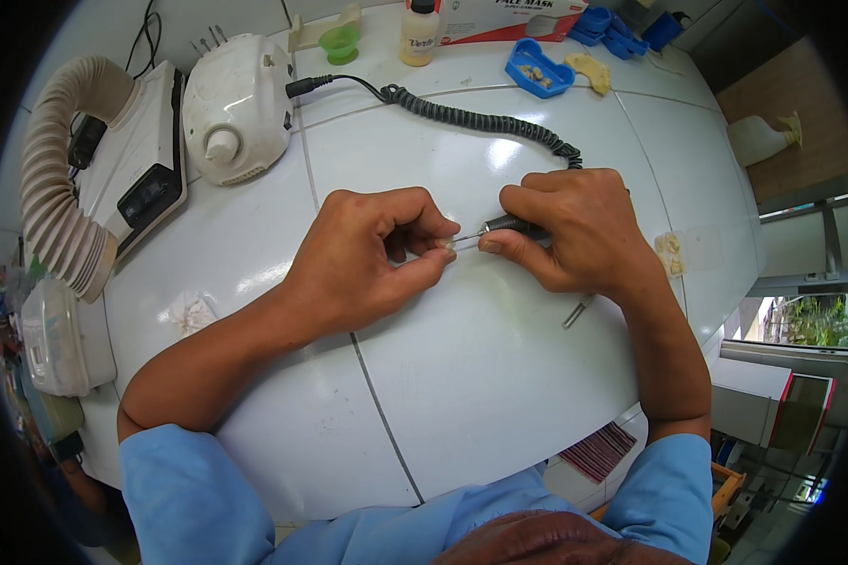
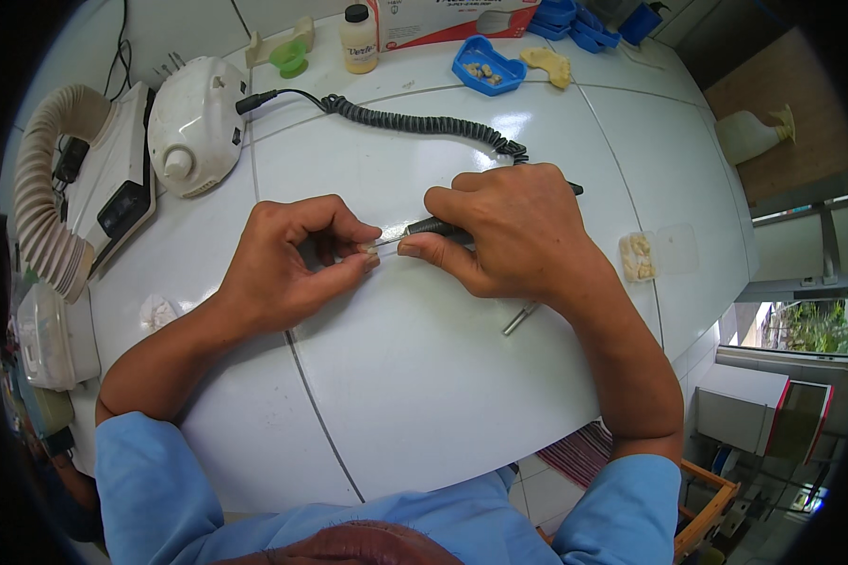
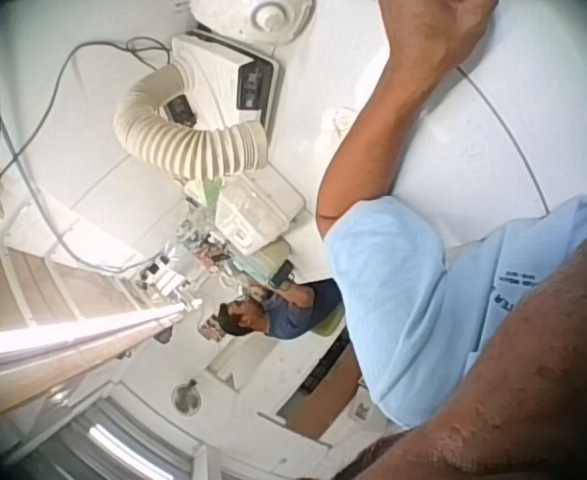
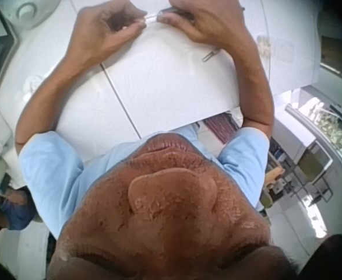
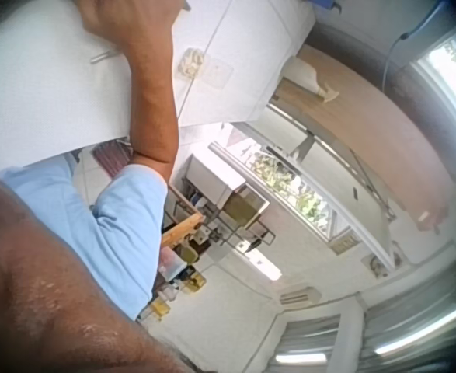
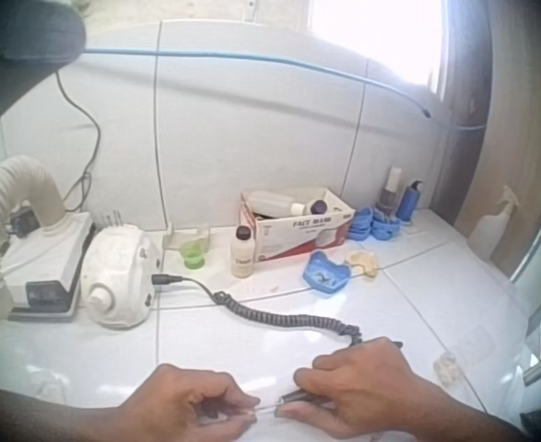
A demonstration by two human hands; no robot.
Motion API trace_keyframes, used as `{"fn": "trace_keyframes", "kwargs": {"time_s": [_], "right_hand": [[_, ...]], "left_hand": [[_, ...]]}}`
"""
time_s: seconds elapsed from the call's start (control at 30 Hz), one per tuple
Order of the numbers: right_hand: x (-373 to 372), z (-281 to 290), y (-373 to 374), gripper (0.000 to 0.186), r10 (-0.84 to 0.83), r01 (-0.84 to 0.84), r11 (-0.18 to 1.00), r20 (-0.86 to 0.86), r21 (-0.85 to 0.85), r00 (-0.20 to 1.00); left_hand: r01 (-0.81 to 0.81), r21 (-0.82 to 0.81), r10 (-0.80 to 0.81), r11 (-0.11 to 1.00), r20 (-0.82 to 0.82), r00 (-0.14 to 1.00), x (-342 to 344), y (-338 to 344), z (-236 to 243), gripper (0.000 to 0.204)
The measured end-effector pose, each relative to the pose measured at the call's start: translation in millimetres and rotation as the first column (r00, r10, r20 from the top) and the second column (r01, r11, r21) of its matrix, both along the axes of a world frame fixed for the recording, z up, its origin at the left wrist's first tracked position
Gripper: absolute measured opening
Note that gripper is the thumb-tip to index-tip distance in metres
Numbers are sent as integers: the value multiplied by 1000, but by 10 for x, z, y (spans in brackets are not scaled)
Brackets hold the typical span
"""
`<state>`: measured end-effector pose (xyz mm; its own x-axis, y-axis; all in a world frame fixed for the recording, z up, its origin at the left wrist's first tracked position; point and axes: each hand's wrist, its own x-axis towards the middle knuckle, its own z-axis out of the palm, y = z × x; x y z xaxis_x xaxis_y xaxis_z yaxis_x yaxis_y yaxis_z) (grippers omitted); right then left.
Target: The person sands a dental crown using a rotary tool.
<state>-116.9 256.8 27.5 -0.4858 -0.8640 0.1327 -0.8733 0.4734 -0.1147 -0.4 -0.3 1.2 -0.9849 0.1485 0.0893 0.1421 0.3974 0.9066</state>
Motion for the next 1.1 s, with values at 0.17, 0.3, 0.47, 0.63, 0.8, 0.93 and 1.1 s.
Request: {"fn": "trace_keyframes", "kwargs": {"time_s": [0.17, 0.3, 0.47, 0.63, 0.8, 0.93, 1.1], "right_hand": [[6, 0, -14, 61, -2, 2, 1000, 0, -1, 1000], [11, -5, -13, 61, -3, 3, 1000, -3, 6, 1000], [15, -8, -21, 61, 5, -5, 1000, -13, 0, 1000], [16, -17, -22, 61, 6, -6, 1000, -14, 1, 1000], [13, -15, -15, 61, -3, 3, 1000, -12, 16, 1000], [27, 1, -24, 60, -6, 6, 1000, -7, 22, 1000], [31, 6, -29, 59, -7, 7, 1000, -12, 14, 1000]], "left_hand": [[-7, -1, 7, 1000, 12, 1000, 4, -1, -3, 19], [-10, 3, 10, 1000, 7, 1000, -2, 5, -11, 18], [-9, -2, 9, 1000, 0, 1000, 1, 2, -6, 18], [-7, -14, 7, 1000, -9, 1000, -1, 2, -17, 18], [-7, -9, 7, 1000, 4, 1000, 0, 2, -8, 19], [-9, -20, 9, 1000, 4, 1000, -4, 6, -7, 19], [-13, -23, 13, 1000, -6, 1000, -2, 9, -28, 19]]}}
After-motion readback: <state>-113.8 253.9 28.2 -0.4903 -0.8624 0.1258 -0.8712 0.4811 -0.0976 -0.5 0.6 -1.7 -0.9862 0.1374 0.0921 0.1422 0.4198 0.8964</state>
